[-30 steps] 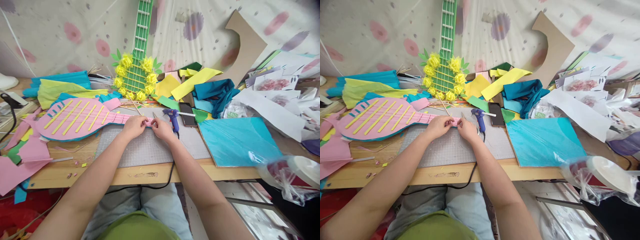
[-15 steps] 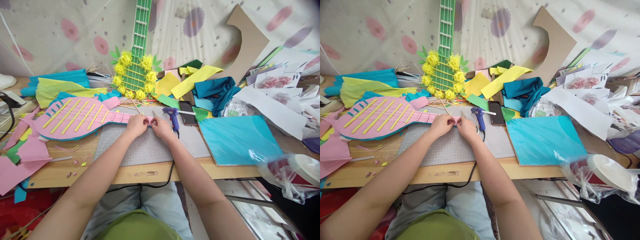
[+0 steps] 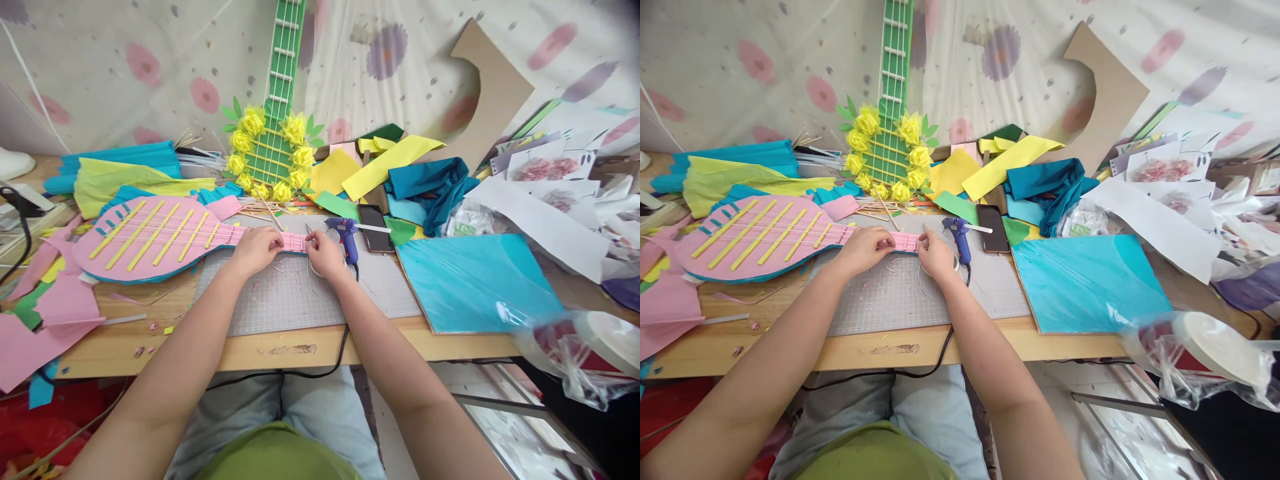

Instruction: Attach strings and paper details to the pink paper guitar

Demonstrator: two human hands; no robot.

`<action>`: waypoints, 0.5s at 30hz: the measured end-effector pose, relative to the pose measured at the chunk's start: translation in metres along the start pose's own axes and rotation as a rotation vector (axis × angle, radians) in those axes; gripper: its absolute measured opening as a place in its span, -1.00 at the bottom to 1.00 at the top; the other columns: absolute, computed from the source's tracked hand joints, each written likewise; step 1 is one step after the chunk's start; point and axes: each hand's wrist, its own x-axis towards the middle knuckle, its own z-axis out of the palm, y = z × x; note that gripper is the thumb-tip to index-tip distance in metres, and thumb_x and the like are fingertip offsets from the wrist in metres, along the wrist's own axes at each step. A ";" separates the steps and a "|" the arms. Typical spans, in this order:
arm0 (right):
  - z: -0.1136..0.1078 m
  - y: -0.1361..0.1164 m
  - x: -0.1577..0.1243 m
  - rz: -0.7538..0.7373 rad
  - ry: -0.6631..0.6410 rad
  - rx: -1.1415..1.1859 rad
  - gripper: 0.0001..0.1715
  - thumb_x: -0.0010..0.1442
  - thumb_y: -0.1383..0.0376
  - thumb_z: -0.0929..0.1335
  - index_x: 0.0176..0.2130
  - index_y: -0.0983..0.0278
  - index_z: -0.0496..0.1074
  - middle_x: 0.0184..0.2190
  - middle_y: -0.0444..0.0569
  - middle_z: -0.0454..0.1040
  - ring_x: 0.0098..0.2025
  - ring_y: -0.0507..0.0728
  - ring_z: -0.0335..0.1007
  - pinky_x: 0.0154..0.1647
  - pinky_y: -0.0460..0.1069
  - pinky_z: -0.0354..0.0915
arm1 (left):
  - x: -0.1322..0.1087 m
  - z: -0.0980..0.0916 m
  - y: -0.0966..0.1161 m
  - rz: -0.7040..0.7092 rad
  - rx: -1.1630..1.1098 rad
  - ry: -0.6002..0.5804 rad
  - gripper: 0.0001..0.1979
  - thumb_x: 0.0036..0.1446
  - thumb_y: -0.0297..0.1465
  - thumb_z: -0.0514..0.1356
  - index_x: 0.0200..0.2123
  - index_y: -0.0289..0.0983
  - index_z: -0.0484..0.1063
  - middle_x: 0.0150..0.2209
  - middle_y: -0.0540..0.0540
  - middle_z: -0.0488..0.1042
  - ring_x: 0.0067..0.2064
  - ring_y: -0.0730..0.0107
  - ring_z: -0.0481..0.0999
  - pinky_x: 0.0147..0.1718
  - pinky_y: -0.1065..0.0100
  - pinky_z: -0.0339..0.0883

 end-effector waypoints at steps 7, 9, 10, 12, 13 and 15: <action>-0.001 -0.002 -0.001 0.015 0.006 0.006 -0.75 0.11 0.26 0.21 -0.19 0.19 0.34 -0.45 -0.15 0.44 -0.36 0.08 0.35 -0.37 -0.06 0.13 | 0.002 0.011 0.007 -0.062 0.144 0.090 -0.87 0.09 -0.45 0.07 -0.37 -0.25 0.42 -0.26 -0.10 0.48 -0.12 0.18 0.38 -0.17 0.18 0.14; -0.002 -0.003 -0.001 0.033 0.015 -0.001 -0.75 0.10 0.26 0.21 -0.19 0.20 0.34 -0.45 -0.14 0.45 -0.35 0.09 0.36 -0.38 -0.06 0.13 | 0.001 0.014 0.009 -0.043 0.127 0.093 -0.87 0.09 -0.39 0.08 -0.33 -0.24 0.42 -0.24 -0.11 0.46 -0.11 0.18 0.38 -0.16 0.18 0.14; -0.002 -0.004 -0.001 0.043 0.022 -0.010 -0.75 0.10 0.26 0.21 -0.19 0.20 0.34 -0.45 -0.14 0.45 -0.36 0.09 0.36 -0.37 -0.05 0.13 | 0.000 0.014 0.010 -0.030 0.112 0.086 -0.86 0.09 -0.36 0.10 -0.31 -0.24 0.42 -0.22 -0.11 0.46 -0.11 0.19 0.38 -0.15 0.18 0.14; -0.003 -0.005 0.000 0.054 0.034 -0.032 -0.75 0.11 0.26 0.21 -0.19 0.20 0.34 -0.44 -0.13 0.46 -0.36 0.10 0.36 -0.36 -0.05 0.14 | 0.000 0.014 0.010 -0.028 0.090 0.067 -0.85 0.08 -0.35 0.11 -0.29 -0.23 0.42 -0.21 -0.10 0.45 -0.12 0.21 0.38 -0.15 0.19 0.15; -0.003 -0.006 0.000 0.057 0.037 -0.044 -0.75 0.11 0.26 0.21 -0.19 0.20 0.34 -0.44 -0.13 0.46 -0.35 0.10 0.37 -0.35 -0.05 0.14 | -0.001 0.013 0.010 -0.042 0.087 0.062 -0.86 0.08 -0.37 0.11 -0.30 -0.23 0.43 -0.22 -0.10 0.45 -0.13 0.21 0.39 -0.16 0.20 0.15; -0.003 -0.006 0.000 0.059 0.037 -0.066 -0.74 0.11 0.26 0.21 -0.18 0.20 0.34 -0.43 -0.12 0.47 -0.34 0.11 0.38 -0.34 -0.04 0.15 | -0.001 0.014 0.010 -0.072 0.089 0.063 -0.87 0.07 -0.42 0.09 -0.33 -0.23 0.44 -0.24 -0.10 0.45 -0.14 0.21 0.39 -0.16 0.20 0.16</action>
